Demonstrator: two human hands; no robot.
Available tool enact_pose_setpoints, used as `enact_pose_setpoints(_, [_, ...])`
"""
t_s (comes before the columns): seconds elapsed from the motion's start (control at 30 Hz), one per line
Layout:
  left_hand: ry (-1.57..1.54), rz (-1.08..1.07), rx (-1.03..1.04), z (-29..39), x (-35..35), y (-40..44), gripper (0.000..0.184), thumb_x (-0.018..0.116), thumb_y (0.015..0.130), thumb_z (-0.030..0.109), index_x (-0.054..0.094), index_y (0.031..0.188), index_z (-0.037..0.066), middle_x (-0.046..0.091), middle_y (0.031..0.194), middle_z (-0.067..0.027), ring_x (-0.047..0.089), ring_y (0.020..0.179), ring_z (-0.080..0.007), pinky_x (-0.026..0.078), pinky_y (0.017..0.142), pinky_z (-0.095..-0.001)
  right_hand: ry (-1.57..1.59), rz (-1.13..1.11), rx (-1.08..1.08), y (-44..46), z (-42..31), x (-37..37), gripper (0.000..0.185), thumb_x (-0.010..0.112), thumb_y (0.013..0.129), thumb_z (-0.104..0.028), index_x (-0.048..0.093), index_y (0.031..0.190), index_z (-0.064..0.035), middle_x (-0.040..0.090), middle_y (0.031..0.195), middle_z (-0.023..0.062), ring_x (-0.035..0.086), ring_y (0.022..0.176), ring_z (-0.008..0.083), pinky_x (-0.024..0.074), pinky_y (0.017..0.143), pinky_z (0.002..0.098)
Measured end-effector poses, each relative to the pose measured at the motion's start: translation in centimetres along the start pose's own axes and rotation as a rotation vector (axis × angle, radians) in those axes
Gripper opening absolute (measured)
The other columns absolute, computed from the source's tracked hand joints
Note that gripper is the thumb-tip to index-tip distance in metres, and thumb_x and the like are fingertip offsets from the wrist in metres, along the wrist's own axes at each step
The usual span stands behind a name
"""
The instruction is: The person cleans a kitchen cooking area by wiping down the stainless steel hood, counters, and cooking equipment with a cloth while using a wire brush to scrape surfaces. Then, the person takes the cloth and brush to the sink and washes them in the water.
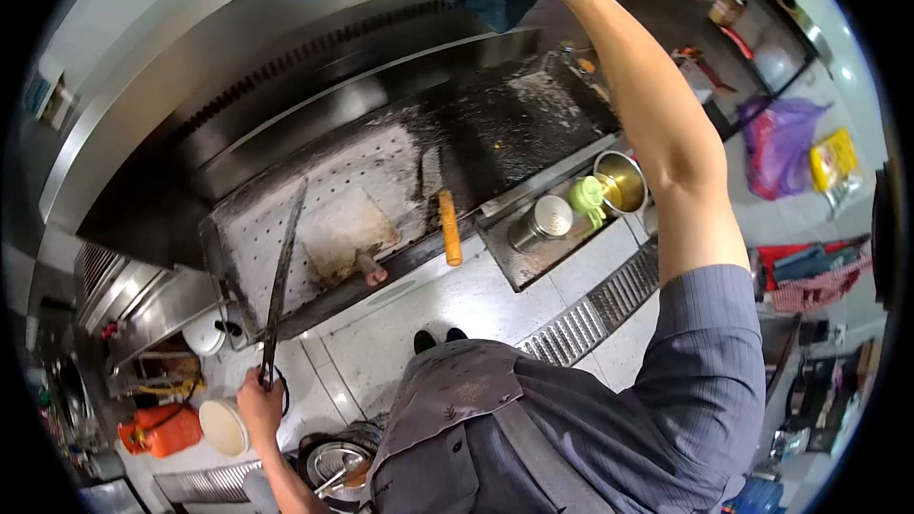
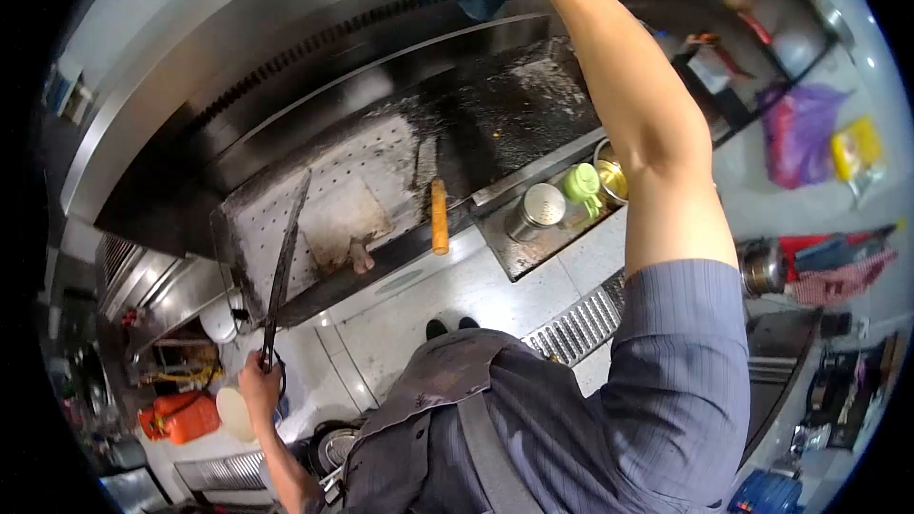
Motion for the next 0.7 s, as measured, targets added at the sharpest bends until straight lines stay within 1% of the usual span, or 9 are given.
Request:
enact_pose_setpoints(0.13, [0.071,-0.028,0.122,1.3,-1.7,-0.5,0.036,0.078,0.075,0.012,0.067,0.106,-0.002,0.069,0.086,-0.0206,0.068,0.078,-0.0364,0.053,0.07,-0.0439,-0.437,-0.381,0.393,-3.4,8.9,-4.6,0.027,0.065,0.092,-0.016,0.064,0.118,-0.0099,0.061,0.109,0.0267,0.06,0.1,0.0451,0.0505,0.087,0.049])
enact_pose_setpoints(0.17, [0.057,0.013,0.106,1.7,-2.9,-0.7,0.037,0.078,0.075,0.011,0.067,0.108,-0.002,0.069,0.091,-0.0211,0.068,0.08,-0.0362,0.053,0.071,-0.0432,-0.623,-0.456,0.32,-5.9,13.8,-5.5,0.028,0.055,0.097,-0.027,0.064,0.123,-0.0214,0.064,0.111,0.0242,0.063,0.103,0.0442,0.0525,0.087,0.0498])
enact_pose_setpoints(0.2, [0.041,0.054,0.091,2.2,-4.1,-0.7,0.038,0.079,0.076,0.011,0.067,0.11,-0.003,0.069,0.096,-0.0216,0.067,0.082,-0.0361,0.053,0.072,-0.0425,-0.651,-0.527,0.391,-7.7,15.7,-8.3,0.03,0.053,0.096,-0.028,0.062,0.124,-0.0208,0.063,0.111,0.027,0.063,0.103,0.0455,0.0527,0.087,0.0511])
enact_pose_setpoints(0.27, [0.04,0.109,0.188,4.7,-6.4,-0.7,0.039,0.078,0.077,0.01,0.066,0.112,-0.003,0.069,0.098,-0.0212,0.066,0.082,-0.036,0.053,0.072,-0.0424,-0.695,-0.468,0.503,-11.8,20.4,-14.1,0.031,0.057,0.094,-0.03,0.068,0.121,-0.0211,0.063,0.117,0.0259,0.065,0.103,0.0434,0.0526,0.089,0.0517])
enact_pose_setpoints(0.4, [0.007,0.129,0.391,12.9,-9.2,-1.0,0.04,0.076,0.077,0.003,0.064,0.114,-0.003,0.067,0.1,-0.0207,0.064,0.084,-0.036,0.051,0.076,-0.0421,-0.58,-0.435,0.8,-18.9,22.3,-25.5,0.031,0.06,0.089,-0.029,0.071,0.115,-0.016,0.071,0.115,0.0167,0.064,0.112,0.0356,0.0504,0.095,0.0445])
enact_pose_setpoints(0.47, [-0.003,0.077,0.549,19.5,-9.6,-2.1,0.041,0.076,0.076,0.003,0.064,0.114,-0.004,0.066,0.101,-0.0211,0.063,0.087,-0.0384,0.05,0.079,-0.0426,-0.49,-0.389,1.009,-24.2,24.4,-30.8,0.034,0.063,0.086,-0.03,0.073,0.116,-0.0164,0.07,0.116,0.0178,0.066,0.111,0.0364,0.0503,0.095,0.0424])
enact_pose_setpoints(0.53, [-0.045,-0.033,0.571,26.6,-8.9,-3.4,0.042,0.078,0.072,0.004,0.064,0.112,-0.003,0.064,0.103,-0.0213,0.062,0.093,-0.0418,0.051,0.081,-0.0431,-0.328,-0.259,1.24,-30.2,26.7,-35.7,0.033,0.069,0.084,-0.025,0.074,0.115,-0.0143,0.074,0.108,0.0153,0.069,0.102,0.0268,0.0506,0.09,0.0365])
enact_pose_setpoints(0.6, [-0.108,-0.096,0.761,34.2,-7.2,-5.4,0.042,0.079,0.073,0.007,0.064,0.111,-0.002,0.065,0.103,-0.0204,0.063,0.091,-0.0413,0.051,0.081,-0.0421,-0.023,-0.178,1.416,-34.7,26.9,-38.5,0.026,0.067,0.09,-0.013,0.073,0.114,-0.0059,0.071,0.098,0.0042,0.064,0.088,0.015,0.0508,0.08,0.0299])
enact_pose_setpoints(0.7, [-0.169,-0.232,0.925,44.7,-3.1,-8.2,0.04,0.079,0.075,0.011,0.066,0.11,0.0,0.067,0.104,-0.0191,0.065,0.091,-0.0393,0.053,0.081,-0.0409,0.199,-0.132,1.456,-38.7,25.9,-41.4,0.023,0.066,0.091,-0.012,0.072,0.113,-0.0066,0.071,0.096,0.0034,0.064,0.082,0.0126,0.0537,0.074,0.0291])
Point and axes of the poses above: each hand's wrist, its own y-axis towards the middle knuckle, its own x-axis out of the palm, z = x × y, the point moved 9 cm from there along y, towards the middle knuckle
